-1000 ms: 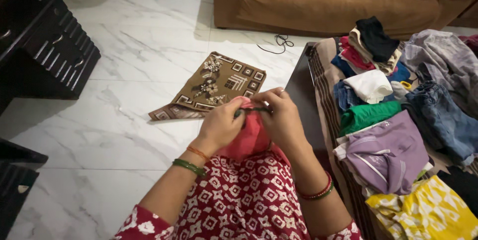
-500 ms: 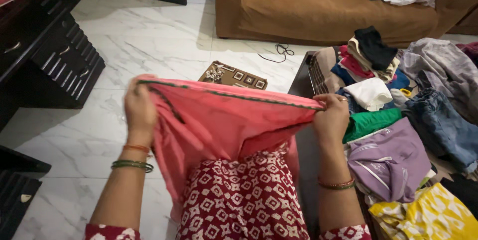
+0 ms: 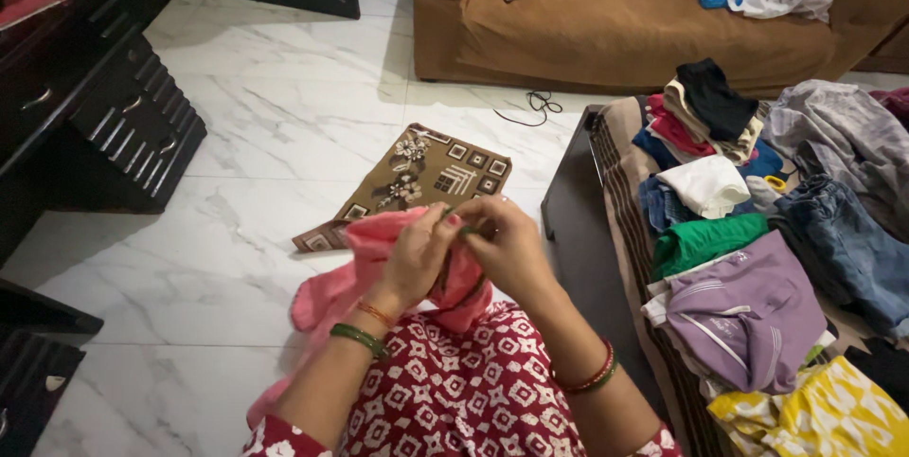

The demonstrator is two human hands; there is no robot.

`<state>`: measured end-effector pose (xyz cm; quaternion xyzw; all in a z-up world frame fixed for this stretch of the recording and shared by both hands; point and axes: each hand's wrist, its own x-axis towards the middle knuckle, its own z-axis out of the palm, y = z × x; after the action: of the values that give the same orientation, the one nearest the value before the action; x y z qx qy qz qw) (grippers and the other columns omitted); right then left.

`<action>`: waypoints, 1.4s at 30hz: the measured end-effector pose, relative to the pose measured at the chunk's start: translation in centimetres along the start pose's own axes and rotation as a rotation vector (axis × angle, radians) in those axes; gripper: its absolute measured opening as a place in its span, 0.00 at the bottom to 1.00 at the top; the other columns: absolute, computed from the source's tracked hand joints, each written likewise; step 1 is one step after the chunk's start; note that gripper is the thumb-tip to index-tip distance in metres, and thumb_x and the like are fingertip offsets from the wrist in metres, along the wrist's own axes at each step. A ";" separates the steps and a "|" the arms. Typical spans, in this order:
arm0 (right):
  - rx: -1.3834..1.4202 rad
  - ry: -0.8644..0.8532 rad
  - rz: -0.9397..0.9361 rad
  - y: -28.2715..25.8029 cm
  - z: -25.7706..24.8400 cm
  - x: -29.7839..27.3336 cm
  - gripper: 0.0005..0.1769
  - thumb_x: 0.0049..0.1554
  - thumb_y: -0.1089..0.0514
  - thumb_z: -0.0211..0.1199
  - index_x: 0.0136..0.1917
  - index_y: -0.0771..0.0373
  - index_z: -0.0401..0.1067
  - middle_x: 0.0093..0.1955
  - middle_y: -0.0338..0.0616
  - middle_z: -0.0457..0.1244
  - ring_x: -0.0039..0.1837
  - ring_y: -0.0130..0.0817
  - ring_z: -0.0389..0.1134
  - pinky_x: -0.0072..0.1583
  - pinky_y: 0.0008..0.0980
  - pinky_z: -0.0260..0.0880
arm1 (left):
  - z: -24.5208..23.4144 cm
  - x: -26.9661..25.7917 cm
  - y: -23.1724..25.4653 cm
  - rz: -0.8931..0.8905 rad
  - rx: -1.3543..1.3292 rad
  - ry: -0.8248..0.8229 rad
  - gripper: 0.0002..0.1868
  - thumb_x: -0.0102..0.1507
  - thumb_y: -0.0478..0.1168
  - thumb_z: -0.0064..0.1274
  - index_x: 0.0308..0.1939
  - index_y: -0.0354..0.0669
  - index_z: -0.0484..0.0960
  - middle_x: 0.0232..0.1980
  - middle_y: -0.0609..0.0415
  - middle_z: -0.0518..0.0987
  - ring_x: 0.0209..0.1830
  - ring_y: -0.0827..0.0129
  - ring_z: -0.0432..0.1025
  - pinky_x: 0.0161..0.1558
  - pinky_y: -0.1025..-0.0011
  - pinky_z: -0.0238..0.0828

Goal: The person picks up and folds various clothing items by hand, including small pants and a pink cloth, placing each onto a stack on a bed.

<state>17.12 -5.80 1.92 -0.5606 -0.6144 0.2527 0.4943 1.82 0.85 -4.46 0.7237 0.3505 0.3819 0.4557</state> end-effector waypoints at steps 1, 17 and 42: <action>0.013 0.006 0.036 0.3 -0.4 0.1 0.12 0.51 0.70 0.67 0.50 0.64 0.78 0.46 0.38 0.68 0.43 0.24 0.68 0.46 0.24 0.72 | -0.4 -0.5 1.0 0.013 0.037 -0.035 0.24 0.69 0.57 0.41 0.43 0.40 0.78 0.34 0.53 0.79 0.36 0.67 0.76 0.40 0.70 0.74; -0.614 0.360 -0.123 3.5 -2.4 2.3 0.06 0.50 0.64 0.65 0.44 0.57 0.74 0.47 0.48 0.65 0.50 0.52 0.68 0.48 0.47 0.69 | -4.1 -0.4 4.8 0.297 0.122 0.306 0.14 0.72 0.49 0.48 0.42 0.42 0.79 0.27 0.63 0.68 0.26 0.79 0.61 0.29 0.76 0.58; 0.686 -0.268 0.058 0.6 -2.7 1.9 0.14 0.64 0.63 0.56 0.62 0.66 0.71 0.47 0.34 0.61 0.50 0.21 0.61 0.54 0.20 0.64 | 0.1 -0.9 5.7 0.342 0.084 0.073 0.17 0.70 0.49 0.47 0.51 0.39 0.78 0.37 0.50 0.81 0.36 0.64 0.78 0.36 0.66 0.74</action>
<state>20.01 -4.53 3.04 -0.3413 -0.5370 0.5291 0.5615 2.38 -1.87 0.57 0.7769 0.2542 0.4647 0.3405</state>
